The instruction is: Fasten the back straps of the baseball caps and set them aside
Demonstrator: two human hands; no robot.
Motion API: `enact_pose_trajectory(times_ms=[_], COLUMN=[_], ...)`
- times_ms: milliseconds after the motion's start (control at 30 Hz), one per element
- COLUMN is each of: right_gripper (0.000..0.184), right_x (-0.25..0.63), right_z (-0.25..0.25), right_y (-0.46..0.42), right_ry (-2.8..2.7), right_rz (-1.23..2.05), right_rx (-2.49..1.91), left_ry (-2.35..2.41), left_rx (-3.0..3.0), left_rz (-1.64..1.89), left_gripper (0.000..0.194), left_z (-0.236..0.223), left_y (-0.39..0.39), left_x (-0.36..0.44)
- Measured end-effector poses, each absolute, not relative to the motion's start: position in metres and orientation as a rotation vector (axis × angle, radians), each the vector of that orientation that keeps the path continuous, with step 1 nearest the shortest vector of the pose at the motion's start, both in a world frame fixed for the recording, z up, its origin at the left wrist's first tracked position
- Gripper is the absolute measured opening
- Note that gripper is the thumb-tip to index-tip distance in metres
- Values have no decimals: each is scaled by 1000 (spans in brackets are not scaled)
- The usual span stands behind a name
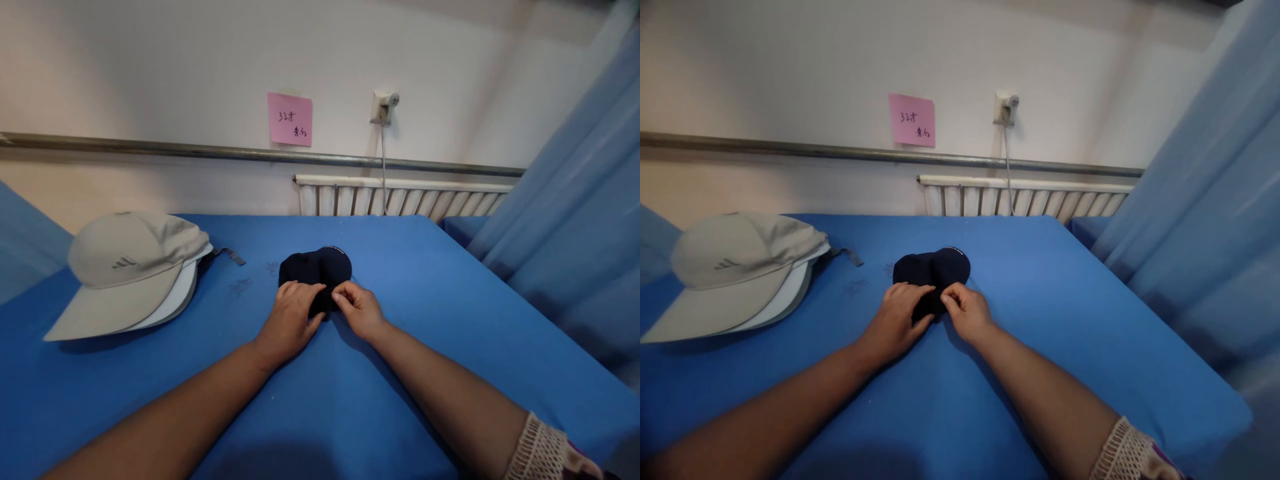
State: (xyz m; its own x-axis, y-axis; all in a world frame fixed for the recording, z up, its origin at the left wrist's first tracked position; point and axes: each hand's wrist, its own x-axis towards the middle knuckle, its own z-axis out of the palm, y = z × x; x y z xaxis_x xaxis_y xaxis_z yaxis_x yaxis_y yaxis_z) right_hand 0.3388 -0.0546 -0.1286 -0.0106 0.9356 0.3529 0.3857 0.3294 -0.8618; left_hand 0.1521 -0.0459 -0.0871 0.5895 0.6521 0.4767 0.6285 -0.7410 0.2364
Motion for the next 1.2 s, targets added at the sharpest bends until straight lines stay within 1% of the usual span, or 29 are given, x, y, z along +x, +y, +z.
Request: enact_pose_trajectory(times_ms=[200,367,400,467,500,600,800,1000,1033,1133,1200], right_gripper=[13,13,16,27,29,19,9,12,13,15,15], right_x=[337,335,335,334,334,333,333,334,334,336,336], right_z=[-128,-114,-111,-106,-105,-104,-103,-106,-107,-109,-108], right_y=[-57,-65,-67,-71,-72,-74,-75,-74,-74,-73,-74], right_ry=[-1588,-1665,-1699,-1769,-1798,-1871,-1972,-1916,-1902,-1887,-1889], right_rz=[679,601,567,473,417,295,174,219,224,218,203], right_rx=[-1213,-1221,-1234,-1264,-1275,-1271,-1211,-1092,-1069,-1023,-1013], left_ry=[1087,1056,1054,1043,1035,1015,979,992,1004,1061,1091], left_rx=[2928,2921,2917,2914,2914,2904,2905,2815,2766,2564,2388], left_rz=[873,949,954,960,962,979,1031,997,982,930,905], left_gripper=[22,17,17,17,17,17,16,16,18,32,35], left_z=[-79,-74,-74,-74,-74,-75,-76,-77,-77,-78,-76], left_y=[-48,-48,-48,-48,-47,-46,-47,-52,-52,-53,-52], left_x=[153,151,151,150,149,148,147,146,145,144,143])
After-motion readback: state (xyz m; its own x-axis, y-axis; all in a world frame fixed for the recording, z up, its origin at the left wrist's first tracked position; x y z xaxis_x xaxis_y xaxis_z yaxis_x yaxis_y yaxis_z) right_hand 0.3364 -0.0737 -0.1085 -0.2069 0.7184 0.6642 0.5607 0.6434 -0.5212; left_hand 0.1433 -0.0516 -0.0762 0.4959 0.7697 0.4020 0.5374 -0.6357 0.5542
